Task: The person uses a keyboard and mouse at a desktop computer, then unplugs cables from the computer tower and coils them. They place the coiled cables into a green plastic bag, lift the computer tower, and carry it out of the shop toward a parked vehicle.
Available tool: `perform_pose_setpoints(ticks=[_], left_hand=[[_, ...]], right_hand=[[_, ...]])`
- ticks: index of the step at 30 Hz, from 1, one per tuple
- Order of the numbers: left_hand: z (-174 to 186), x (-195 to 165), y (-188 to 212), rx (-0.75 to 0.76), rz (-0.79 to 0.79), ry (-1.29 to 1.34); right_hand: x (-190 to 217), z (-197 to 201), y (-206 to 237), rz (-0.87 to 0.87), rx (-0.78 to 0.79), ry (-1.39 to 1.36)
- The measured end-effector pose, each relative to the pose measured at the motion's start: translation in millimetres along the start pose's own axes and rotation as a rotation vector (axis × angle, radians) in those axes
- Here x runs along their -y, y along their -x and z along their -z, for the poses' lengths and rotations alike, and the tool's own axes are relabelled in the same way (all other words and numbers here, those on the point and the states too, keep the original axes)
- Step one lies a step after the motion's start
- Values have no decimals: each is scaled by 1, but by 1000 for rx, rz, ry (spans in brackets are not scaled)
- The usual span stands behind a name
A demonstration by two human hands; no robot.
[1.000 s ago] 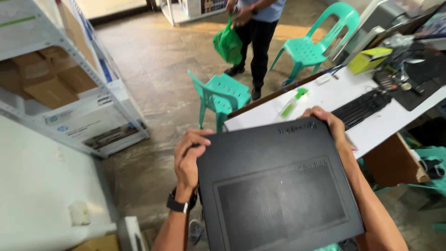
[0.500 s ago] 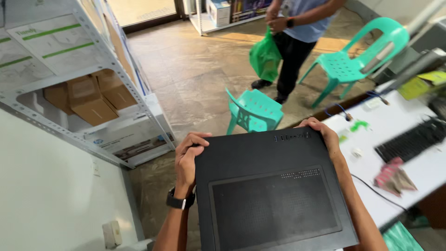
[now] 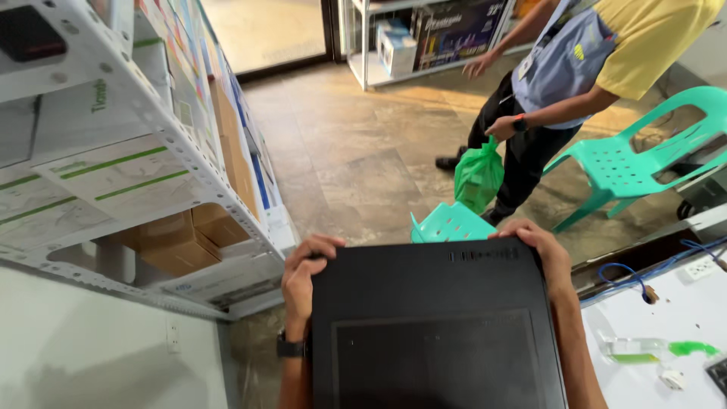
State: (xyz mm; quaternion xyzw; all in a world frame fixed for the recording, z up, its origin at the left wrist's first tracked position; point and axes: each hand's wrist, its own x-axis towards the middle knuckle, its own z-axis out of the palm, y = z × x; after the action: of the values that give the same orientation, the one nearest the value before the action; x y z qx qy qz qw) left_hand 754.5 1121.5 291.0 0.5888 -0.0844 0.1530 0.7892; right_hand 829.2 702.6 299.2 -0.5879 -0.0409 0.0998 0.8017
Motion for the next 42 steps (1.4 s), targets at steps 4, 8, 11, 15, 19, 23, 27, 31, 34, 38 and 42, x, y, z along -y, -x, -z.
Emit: perform_pose_setpoints(ticks=[4, 8, 11, 15, 19, 23, 27, 31, 34, 38, 42], left_hand=[[9, 18, -47, -51, 178, 215], [33, 45, -99, 45, 194, 280], [48, 63, -145, 89, 232, 394], [55, 79, -196, 130, 239, 342], [62, 92, -252, 163, 233, 307], [66, 110, -299, 127, 309, 251], [70, 138, -366, 143, 295, 245], [76, 164, -427, 134, 316, 265], [83, 176, -463, 65, 356, 222], [96, 189, -516, 38, 290, 193], [117, 206, -559, -26, 311, 232]], right_hand=[[-3, -15, -45, -45, -77, 43], [-12, -22, -89, -69, -94, -1], [-15, -22, -126, -7, -100, -4], [-17, -19, -164, 86, -72, -47], [-28, -16, -210, 87, -133, -76], [-37, -9, -258, 72, -132, -140], [-40, -4, -327, 6, -196, -120], [-38, 1, -396, 49, -128, -114], [-32, 2, -442, 76, -136, -62], [-20, -7, -526, -13, -102, -19], [-22, -23, -595, -83, -125, -50]])
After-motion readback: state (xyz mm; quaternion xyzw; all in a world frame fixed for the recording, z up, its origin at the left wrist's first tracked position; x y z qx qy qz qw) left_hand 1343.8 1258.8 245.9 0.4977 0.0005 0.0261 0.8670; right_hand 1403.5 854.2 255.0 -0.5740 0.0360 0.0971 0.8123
